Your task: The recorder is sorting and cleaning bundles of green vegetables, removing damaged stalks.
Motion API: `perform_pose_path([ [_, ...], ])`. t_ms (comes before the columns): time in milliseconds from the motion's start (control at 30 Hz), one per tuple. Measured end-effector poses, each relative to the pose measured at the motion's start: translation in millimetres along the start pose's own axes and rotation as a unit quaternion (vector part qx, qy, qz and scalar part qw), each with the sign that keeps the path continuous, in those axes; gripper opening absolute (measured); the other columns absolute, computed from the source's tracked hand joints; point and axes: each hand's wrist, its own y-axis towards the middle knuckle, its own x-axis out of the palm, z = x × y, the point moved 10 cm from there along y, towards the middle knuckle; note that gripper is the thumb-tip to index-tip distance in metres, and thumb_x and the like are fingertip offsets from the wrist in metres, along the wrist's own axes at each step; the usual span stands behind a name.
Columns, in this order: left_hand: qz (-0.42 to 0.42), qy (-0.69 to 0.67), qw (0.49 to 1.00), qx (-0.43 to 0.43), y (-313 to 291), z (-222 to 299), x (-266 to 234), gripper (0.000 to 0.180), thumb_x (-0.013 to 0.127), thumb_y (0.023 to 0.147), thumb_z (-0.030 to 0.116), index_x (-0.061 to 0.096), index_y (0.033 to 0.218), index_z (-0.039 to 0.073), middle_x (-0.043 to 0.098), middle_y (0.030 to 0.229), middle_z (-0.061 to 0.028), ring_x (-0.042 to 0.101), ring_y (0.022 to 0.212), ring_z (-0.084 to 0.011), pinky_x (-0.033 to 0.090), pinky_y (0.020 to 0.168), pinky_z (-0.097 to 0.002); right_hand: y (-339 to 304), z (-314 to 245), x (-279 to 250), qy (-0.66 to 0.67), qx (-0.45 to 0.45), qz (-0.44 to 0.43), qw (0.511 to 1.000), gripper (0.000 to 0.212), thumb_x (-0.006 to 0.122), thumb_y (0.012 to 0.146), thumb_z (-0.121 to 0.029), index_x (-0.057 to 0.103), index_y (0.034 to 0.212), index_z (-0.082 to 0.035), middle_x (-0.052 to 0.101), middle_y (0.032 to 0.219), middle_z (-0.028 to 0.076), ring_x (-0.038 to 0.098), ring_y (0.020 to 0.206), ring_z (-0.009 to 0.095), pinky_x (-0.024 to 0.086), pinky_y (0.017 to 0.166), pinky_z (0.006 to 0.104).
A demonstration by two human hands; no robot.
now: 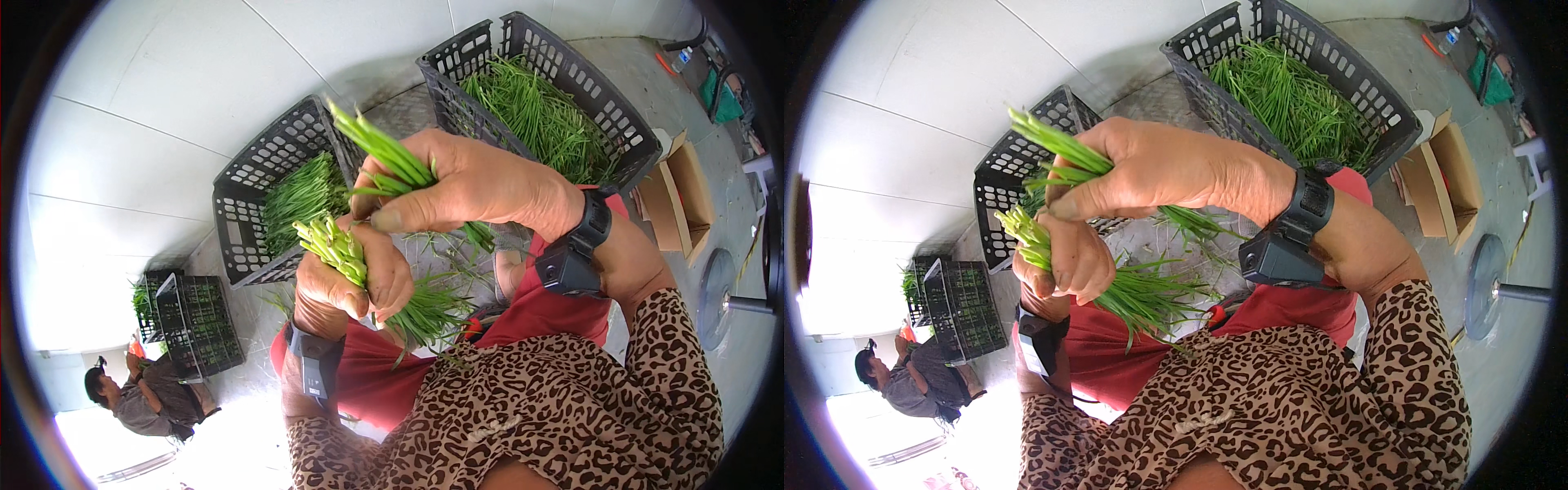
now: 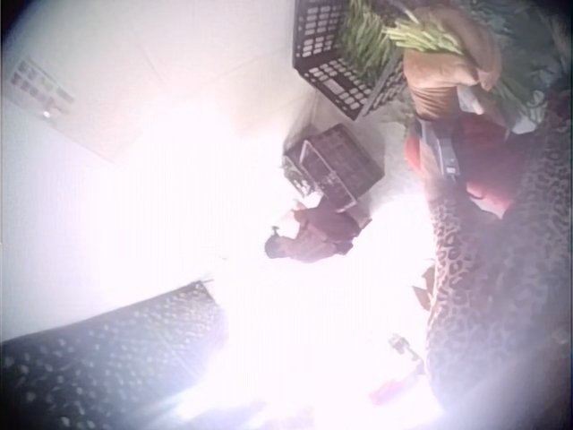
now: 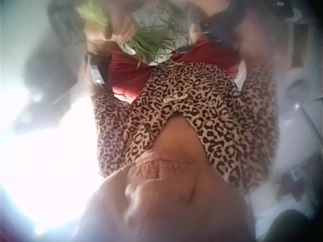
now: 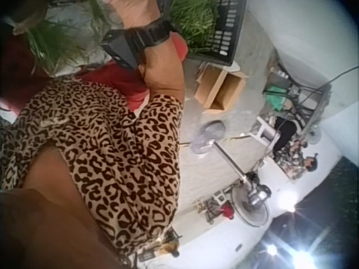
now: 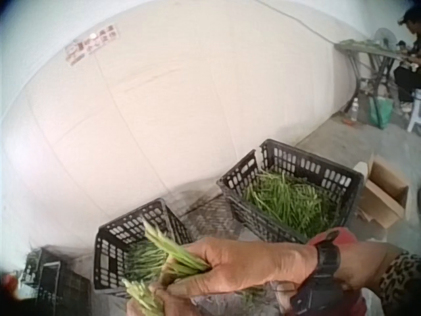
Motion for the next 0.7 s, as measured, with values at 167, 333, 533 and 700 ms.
perform_pose_path([
  [167,-0.001,-0.004,1.000,-0.004,1,-4,-4,0.027,0.075,0.054,0.007,0.054,0.062,-0.007,0.048,0.050,-0.0121,0.045,0.040,-0.0200,0.033,0.038,-0.0301,-1,-6,-2,-0.078,-0.034,0.003,0.996,0.019,0.068,0.083,-0.016,0.059,0.092,-0.002,0.052,0.073,-0.006,0.046,0.065,0.003,0.036,0.056,0.0208],
  [333,0.010,-0.032,0.999,-0.035,-3,-10,-6,0.026,0.075,0.056,0.007,0.054,0.063,-0.007,0.049,0.051,-0.0128,0.045,0.041,-0.0198,0.034,0.038,-0.0302,-5,-18,2,-0.102,-0.069,-0.010,0.992,0.017,0.067,0.084,-0.015,0.056,0.081,-0.003,0.046,0.066,-0.006,0.041,0.063,0.004,0.034,0.057,0.0229],
  [533,0.009,0.077,0.996,-0.049,4,-6,0,0.029,0.078,0.061,0.012,0.055,0.064,-0.007,0.053,0.054,-0.0127,0.049,0.045,-0.0192,0.036,0.041,-0.0288,-10,-5,-4,0.049,0.009,-0.005,0.999,0.011,0.064,0.084,-0.010,0.054,0.084,-0.005,0.043,0.061,-0.006,0.036,0.048,0.001,0.027,0.044,0.0201],
  [700,0.095,0.185,0.974,-0.085,-2,-4,-11,0.031,0.081,0.059,0.016,0.060,0.069,-0.004,0.058,0.060,-0.0098,0.053,0.052,-0.0151,0.040,0.047,-0.0249,-11,-14,-11,0.118,-0.013,0.021,0.993,0.017,0.063,0.084,-0.017,0.055,0.078,-0.004,0.044,0.059,-0.004,0.032,0.041,0.002,0.023,0.038,0.0197],
])
